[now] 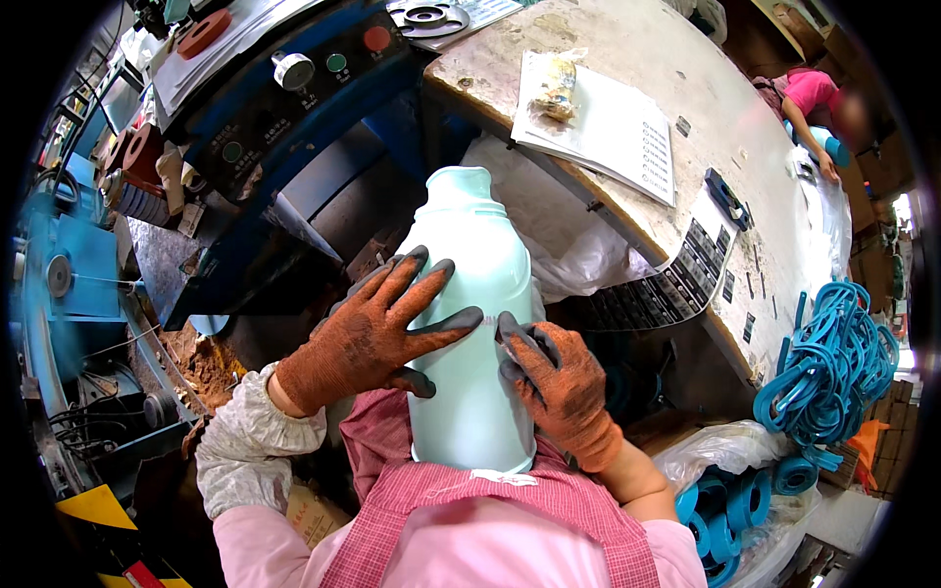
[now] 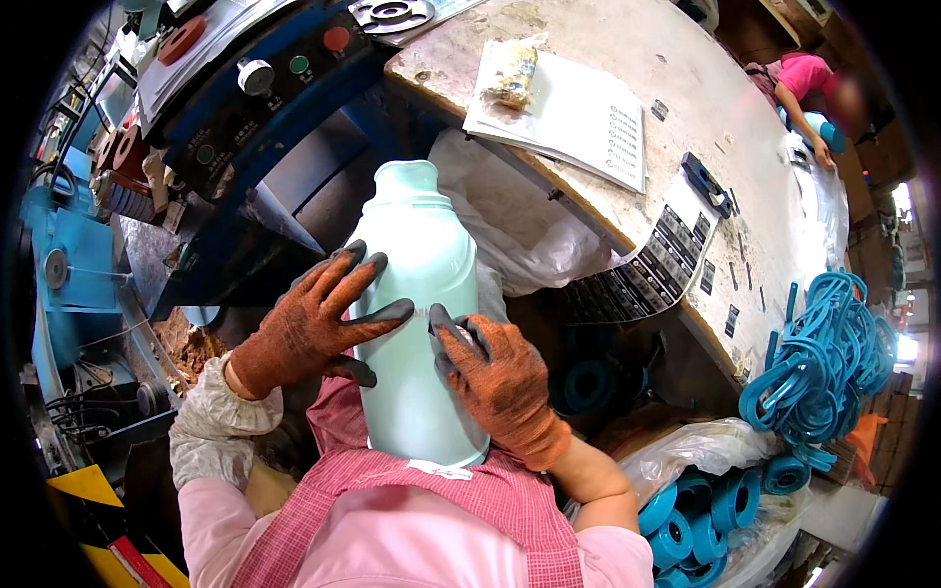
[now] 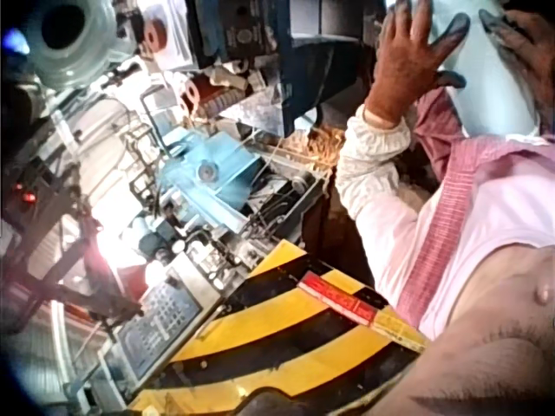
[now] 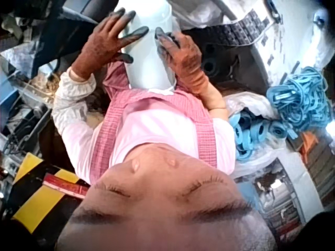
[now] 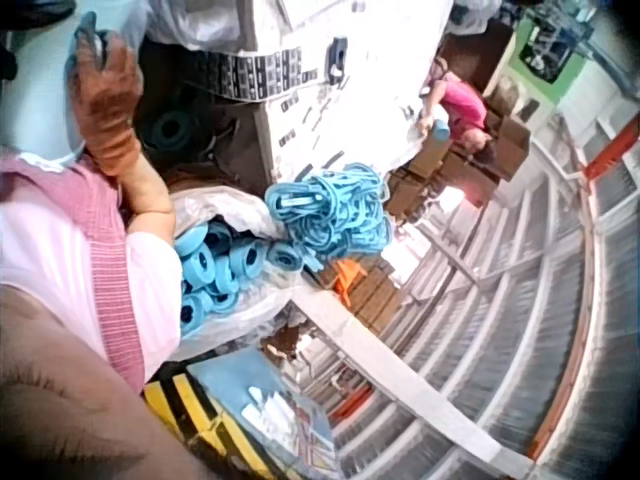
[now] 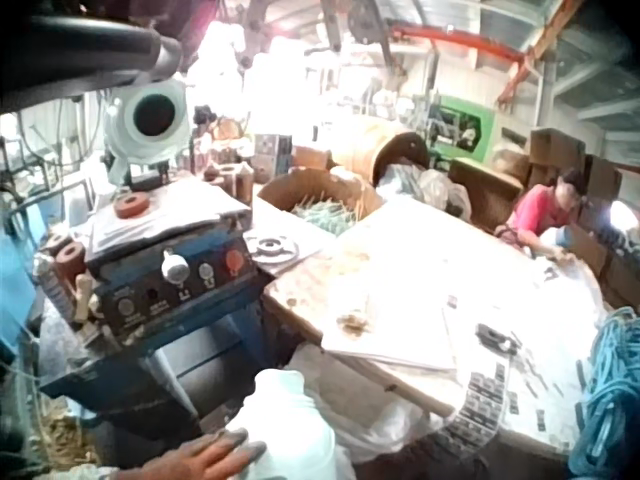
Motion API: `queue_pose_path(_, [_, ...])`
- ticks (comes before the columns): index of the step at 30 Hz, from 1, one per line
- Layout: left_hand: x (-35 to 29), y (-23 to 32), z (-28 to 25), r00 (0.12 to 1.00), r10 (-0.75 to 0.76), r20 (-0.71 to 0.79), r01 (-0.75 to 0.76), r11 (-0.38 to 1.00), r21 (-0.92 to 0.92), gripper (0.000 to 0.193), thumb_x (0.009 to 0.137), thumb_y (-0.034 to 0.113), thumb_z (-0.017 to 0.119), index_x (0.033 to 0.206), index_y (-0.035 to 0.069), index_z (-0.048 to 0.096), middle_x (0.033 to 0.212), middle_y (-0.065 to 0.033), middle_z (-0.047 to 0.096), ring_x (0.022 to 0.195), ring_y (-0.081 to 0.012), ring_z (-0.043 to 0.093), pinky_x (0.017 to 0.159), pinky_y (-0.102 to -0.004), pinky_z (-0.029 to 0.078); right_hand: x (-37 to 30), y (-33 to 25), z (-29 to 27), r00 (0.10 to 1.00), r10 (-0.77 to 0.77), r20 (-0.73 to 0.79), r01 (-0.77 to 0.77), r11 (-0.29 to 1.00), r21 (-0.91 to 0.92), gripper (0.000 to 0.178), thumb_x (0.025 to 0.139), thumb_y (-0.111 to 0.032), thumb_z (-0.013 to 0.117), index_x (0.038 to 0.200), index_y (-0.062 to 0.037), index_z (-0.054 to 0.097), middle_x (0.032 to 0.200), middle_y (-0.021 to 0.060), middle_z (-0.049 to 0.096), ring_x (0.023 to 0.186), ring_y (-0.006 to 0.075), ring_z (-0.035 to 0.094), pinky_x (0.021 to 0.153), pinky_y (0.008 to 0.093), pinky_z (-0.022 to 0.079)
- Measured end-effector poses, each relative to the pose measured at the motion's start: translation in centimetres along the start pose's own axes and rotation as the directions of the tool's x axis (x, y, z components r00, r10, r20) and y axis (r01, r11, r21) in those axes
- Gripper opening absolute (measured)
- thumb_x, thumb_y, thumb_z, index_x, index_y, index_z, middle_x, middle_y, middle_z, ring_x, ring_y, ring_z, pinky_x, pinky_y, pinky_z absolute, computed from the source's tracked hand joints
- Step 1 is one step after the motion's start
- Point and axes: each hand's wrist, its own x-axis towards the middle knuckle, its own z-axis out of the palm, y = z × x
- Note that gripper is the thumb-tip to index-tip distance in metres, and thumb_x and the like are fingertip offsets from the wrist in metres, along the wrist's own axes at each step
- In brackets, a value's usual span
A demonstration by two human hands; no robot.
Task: The person assembles light blue kettles by screwing on the lids and attaching blue plastic handles. They work at a cluttered table in a workshop, handling the kettle bodies and components one at a time. The person repeatedly picks up a kettle, secures the lid, and snaps a handle into place before moving to the next unit.
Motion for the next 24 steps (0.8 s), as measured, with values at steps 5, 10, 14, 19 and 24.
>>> queue_pose_path(5, [3.2, 2.1, -1.7, 0.978, 0.020, 0.206, -0.072, 0.967, 0.246, 0.095, 0.043, 0.048, 0.080, 0.132, 0.036, 0.047, 0.123, -0.0235, 0.043, 0.110, -0.0446, 0.050, 0.096, -0.0455, 0.045, 3.2, 9.5, -2.8, 0.981, -0.187, -0.052, 0.163, 0.939, -0.302, 0.040, 0.071, -0.008, 0.066, 0.110, -0.0160, 0.061, 0.105, 0.0060, 0.059, 0.088, 0.0266, 0.058, 0.074, 0.0366, 0.048])
queue_pose_path(10, [6.9, 3.3, -1.3, 0.952, 0.060, 0.300, -0.181, 0.902, 0.393, 0.086, 0.051, 0.038, 0.084, 0.129, 0.038, 0.049, 0.114, -0.0132, 0.046, 0.095, -0.0313, 0.054, 0.082, -0.0371, 0.050, 14.3, 18.1, -3.6, 0.944, -0.169, -0.285, -0.010, 0.845, -0.534, 0.053, 0.073, -0.022, 0.074, 0.123, -0.0140, 0.057, 0.115, 0.0065, 0.056, 0.105, 0.0260, 0.049, 0.090, 0.0370, 0.040])
queue_pose_path(14, [7.4, 0.4, 0.2, 0.982, 0.097, 0.162, -0.125, 0.977, 0.173, 0.089, 0.048, 0.034, 0.087, 0.130, 0.037, 0.051, 0.124, -0.0127, 0.045, 0.105, -0.0310, 0.052, 0.088, -0.0392, 0.047, 21.0, 15.0, 4.4, 0.953, -0.298, 0.054, 0.286, 0.944, 0.165, 0.030, 0.086, -0.016, 0.064, 0.116, -0.0140, 0.060, 0.119, 0.0110, 0.057, 0.105, 0.0269, 0.060, 0.084, 0.0349, 0.051])
queue_pose_path(19, [0.8, -4.9, 3.9, 0.861, -0.506, -0.047, 0.468, 0.826, -0.315, 0.086, 0.072, 0.028, 0.079, 0.143, 0.018, 0.032, 0.146, -0.0153, 0.032, 0.127, -0.0383, 0.041, 0.103, -0.0463, 0.040, 22.1, 15.6, 12.1, 0.979, -0.150, 0.135, 0.137, 0.986, 0.097, 0.021, 0.095, -0.019, 0.048, 0.110, -0.0217, 0.062, 0.116, 0.0081, 0.059, 0.103, 0.0224, 0.060, 0.093, 0.0286, 0.046])
queue_pose_path(24, [-5.1, -2.9, 9.0, 0.759, -0.650, -0.038, 0.494, 0.613, -0.617, 0.054, 0.095, 0.045, 0.044, 0.141, 0.017, 0.037, 0.143, -0.0192, 0.035, 0.133, -0.0354, 0.033, 0.107, -0.0494, 0.034, 22.8, 15.9, 11.3, 0.931, 0.000, 0.366, -0.223, 0.793, 0.567, 0.027, 0.087, -0.026, 0.059, 0.104, -0.0059, 0.065, 0.097, 0.0076, 0.065, 0.087, 0.0205, 0.061, 0.082, 0.0271, 0.047])
